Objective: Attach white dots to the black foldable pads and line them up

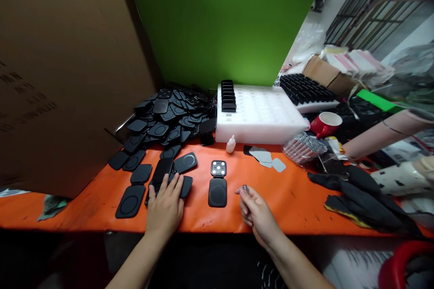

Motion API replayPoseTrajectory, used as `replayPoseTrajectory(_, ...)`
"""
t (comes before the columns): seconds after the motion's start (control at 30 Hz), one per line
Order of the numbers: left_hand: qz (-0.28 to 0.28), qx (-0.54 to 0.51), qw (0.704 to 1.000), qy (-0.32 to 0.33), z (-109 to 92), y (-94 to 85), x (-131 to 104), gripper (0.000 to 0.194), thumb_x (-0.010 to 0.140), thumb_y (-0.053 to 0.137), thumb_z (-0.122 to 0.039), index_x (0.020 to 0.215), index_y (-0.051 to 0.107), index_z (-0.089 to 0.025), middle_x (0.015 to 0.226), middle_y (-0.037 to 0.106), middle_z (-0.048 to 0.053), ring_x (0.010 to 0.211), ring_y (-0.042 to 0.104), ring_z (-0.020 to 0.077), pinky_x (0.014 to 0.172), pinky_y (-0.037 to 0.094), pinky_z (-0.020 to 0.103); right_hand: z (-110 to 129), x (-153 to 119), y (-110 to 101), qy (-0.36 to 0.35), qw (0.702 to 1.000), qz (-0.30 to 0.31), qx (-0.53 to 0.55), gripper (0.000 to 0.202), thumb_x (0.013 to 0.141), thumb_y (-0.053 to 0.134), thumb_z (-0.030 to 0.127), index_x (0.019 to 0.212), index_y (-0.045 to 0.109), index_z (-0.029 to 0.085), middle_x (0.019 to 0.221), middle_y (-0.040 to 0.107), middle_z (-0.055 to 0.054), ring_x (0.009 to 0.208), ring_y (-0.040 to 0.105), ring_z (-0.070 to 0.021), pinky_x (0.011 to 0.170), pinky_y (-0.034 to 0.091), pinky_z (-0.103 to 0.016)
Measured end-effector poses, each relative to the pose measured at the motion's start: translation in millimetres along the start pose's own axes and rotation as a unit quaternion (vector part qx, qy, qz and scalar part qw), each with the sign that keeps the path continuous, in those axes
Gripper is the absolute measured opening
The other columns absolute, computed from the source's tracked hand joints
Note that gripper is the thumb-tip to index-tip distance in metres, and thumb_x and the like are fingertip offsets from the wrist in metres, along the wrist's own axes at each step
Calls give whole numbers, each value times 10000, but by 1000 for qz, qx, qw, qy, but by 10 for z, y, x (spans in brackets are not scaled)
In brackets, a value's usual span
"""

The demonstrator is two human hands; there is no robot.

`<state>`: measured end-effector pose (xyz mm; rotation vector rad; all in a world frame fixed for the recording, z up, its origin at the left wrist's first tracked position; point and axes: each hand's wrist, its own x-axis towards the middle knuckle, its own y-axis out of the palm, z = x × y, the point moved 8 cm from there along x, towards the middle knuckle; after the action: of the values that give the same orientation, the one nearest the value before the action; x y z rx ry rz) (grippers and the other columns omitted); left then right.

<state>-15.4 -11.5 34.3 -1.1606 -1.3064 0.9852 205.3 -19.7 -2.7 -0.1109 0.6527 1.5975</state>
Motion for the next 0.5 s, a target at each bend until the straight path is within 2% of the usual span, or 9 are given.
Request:
replayPoseTrajectory(0.1,-54,-57,997,10,1,-196,83,480,829,332,-130,1299,397,-201,1309,468,64,1245,360,267,1039,174,537,-4,7,13,-24,998,4,-59,289,783,538,475,762,492,190,483,273,87,403,170,-52,378,131,-198)
replayPoseTrajectory(0.17,-74,-108,991,-36,93,-349,140,444,856,344,-193,1294,401,-233,1273,508,60,1158,471,259,970,343,445,27,3,10,-58,992,5,-113,290,767,564,455,708,501,179,513,287,71,444,216,-61,414,187,-205)
replayPoseTrajectory(0.23,-59,-152,980,-115,220,-435,191,404,877,355,-289,1275,423,-276,1201,570,53,1019,575,266,782,470,365,74,-14,25,-93,982,8,-165,285,775,559,434,684,521,167,560,326,48,508,273,-77,473,246,-215)
replayPoseTrajectory(0.27,-45,-167,973,-151,270,-456,207,395,881,354,-333,1267,430,-293,1159,599,50,958,603,272,698,485,340,97,-26,41,-106,977,13,-186,283,785,546,425,680,528,163,582,343,37,540,296,-86,502,265,-220)
replayPoseTrajectory(0.33,-22,-186,963,-195,316,-470,220,401,883,344,-387,1268,426,-309,1102,630,49,893,624,284,634,481,329,135,-49,77,-119,969,22,-215,279,804,520,414,688,538,161,607,365,25,580,324,-100,537,281,-228)
replayPoseTrajectory(0.43,-5,-207,958,-199,288,-418,185,402,885,344,-388,1276,413,-326,1162,597,39,968,597,290,696,483,343,168,-69,102,-124,961,23,-247,268,813,504,401,713,555,157,615,381,21,590,344,-105,548,290,-230)
replayPoseTrajectory(0.5,-22,-213,955,-203,286,-381,114,389,881,359,-375,1259,437,-330,1203,567,31,1088,525,297,800,467,375,172,-71,100,-126,958,20,-257,256,810,506,387,725,563,153,616,396,20,591,358,-105,549,297,-227)
